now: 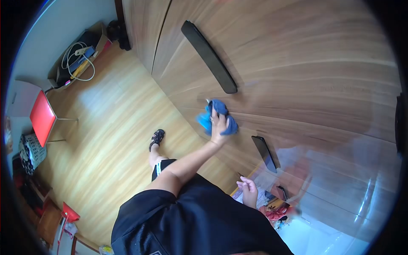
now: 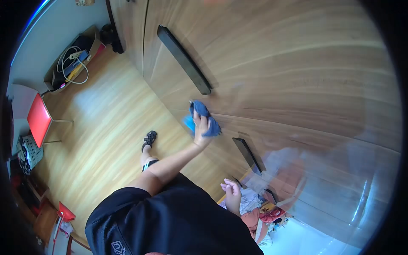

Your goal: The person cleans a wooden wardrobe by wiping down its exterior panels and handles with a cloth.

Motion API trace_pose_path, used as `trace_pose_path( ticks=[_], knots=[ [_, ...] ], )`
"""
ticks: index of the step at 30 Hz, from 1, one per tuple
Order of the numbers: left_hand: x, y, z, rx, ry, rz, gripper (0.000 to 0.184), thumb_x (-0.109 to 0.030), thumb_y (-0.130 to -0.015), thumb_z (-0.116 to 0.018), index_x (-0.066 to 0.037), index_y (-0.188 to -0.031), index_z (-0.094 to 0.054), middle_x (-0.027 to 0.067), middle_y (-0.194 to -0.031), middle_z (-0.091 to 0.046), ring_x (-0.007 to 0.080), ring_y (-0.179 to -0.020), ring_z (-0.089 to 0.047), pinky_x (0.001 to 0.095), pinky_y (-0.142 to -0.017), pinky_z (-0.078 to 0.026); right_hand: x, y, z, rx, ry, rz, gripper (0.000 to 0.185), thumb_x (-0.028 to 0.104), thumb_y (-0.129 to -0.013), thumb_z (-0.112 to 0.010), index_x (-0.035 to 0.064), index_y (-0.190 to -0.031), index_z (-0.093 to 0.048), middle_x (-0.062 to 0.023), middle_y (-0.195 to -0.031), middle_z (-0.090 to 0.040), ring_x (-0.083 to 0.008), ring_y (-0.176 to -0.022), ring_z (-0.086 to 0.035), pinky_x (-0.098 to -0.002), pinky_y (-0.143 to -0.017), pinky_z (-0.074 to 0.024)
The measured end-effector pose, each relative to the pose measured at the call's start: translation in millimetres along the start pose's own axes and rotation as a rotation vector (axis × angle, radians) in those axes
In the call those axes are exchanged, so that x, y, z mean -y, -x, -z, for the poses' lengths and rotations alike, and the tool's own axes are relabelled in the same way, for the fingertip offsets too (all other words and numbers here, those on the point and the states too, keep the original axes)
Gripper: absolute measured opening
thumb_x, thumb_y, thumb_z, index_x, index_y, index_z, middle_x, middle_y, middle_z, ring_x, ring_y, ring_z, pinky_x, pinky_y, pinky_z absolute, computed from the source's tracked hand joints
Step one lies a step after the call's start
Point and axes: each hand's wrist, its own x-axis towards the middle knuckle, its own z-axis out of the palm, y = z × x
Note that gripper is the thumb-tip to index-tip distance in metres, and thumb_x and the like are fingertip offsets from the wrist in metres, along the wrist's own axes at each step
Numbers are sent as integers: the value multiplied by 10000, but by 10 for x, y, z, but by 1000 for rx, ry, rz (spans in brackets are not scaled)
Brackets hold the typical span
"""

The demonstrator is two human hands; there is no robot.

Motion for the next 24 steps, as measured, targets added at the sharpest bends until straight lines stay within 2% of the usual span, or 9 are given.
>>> trace_pose_path(
  ticks=[3,6,8,13,14,15,21,23,24],
  knots=[
    [-188,-339,135,49,0,60,605,-105,-944,-562,-18,-1517,-386,247,-1619,-238,473,-1497,-227,502,-1225,-241,290,-128,-67,45,39,87,230,73,-1049,-490,-25,-1218,-612,-143,-1293,-629,-223,-1053,-686,-327,-920,-544],
    [-352,-1524,536,-231,-52,-400,535,-96,-991,-468,-40,-1521,-418,271,-1527,-398,439,-1451,-340,470,-1195,-281,174,-133,-16,58,31,116,229,76,-1048,-495,-25,-1216,-612,-145,-1310,-618,-222,-1069,-681,-330,-937,-539],
    [-364,-2107,707,-349,-21,-305,435,-140,-1043,-434,-42,-1466,-464,228,-1399,-520,372,-1341,-471,445,-1121,-372,128,-70,-21,42,39,71,204,48,-1040,-498,-29,-1187,-617,-144,-1288,-619,-225,-1060,-682,-336,-933,-547],
    [-155,-1041,-31,-387,504,291,353,-183,-1064,-489,-63,-1397,-484,103,-1261,-552,224,-1209,-533,370,-1074,-410,-99,-30,-85,-35,-34,23,190,41,-1036,-506,-28,-1171,-620,-143,-1288,-618,-226,-1073,-677,-339,-941,-548],
    [-186,-637,-89,-370,481,291,367,-157,-1048,-517,-66,-1401,-484,118,-1269,-541,232,-1227,-521,377,-1081,-404,-43,-45,-129,-29,-43,26,192,43,-1038,-503,-24,-1175,-620,-140,-1294,-618,-225,-1075,-676,-332,-939,-546],
    [-481,-357,186,-145,-416,-37,380,-144,-1032,-544,-31,-1390,-483,143,-1311,-489,239,-1264,-482,366,-1093,-387,18,-44,-136,-26,-46,27,194,46,-1040,-501,-19,-1178,-620,-137,-1301,-619,-224,-1078,-676,-326,-938,-543],
    [-531,-1263,277,-408,552,394,486,-133,-984,-568,52,-1406,-415,233,-1395,-426,400,-1277,-417,472,-1105,-323,142,-1,-108,-82,38,164,191,45,-1039,-500,-23,-1171,-620,-150,-1337,-598,-220,-1083,-672,-327,-927,-554],
    [-626,-1122,255,-379,605,283,514,-126,-973,-585,42,-1420,-394,229,-1392,-425,416,-1261,-411,491,-1097,-317,-22,41,-93,-80,-3,130,191,42,-1036,-502,-24,-1170,-621,-152,-1334,-600,-223,-1082,-673,-330,-922,-556],
    [-566,-878,175,-274,-41,54,476,-107,-974,-579,37,-1401,-421,222,-1401,-436,404,-1290,-404,490,-1115,-297,-81,70,-89,-80,-21,107,191,40,-1035,-503,-25,-1169,-622,-153,-1333,-600,-225,-1081,-674,-331,-920,-558]
  ],
)
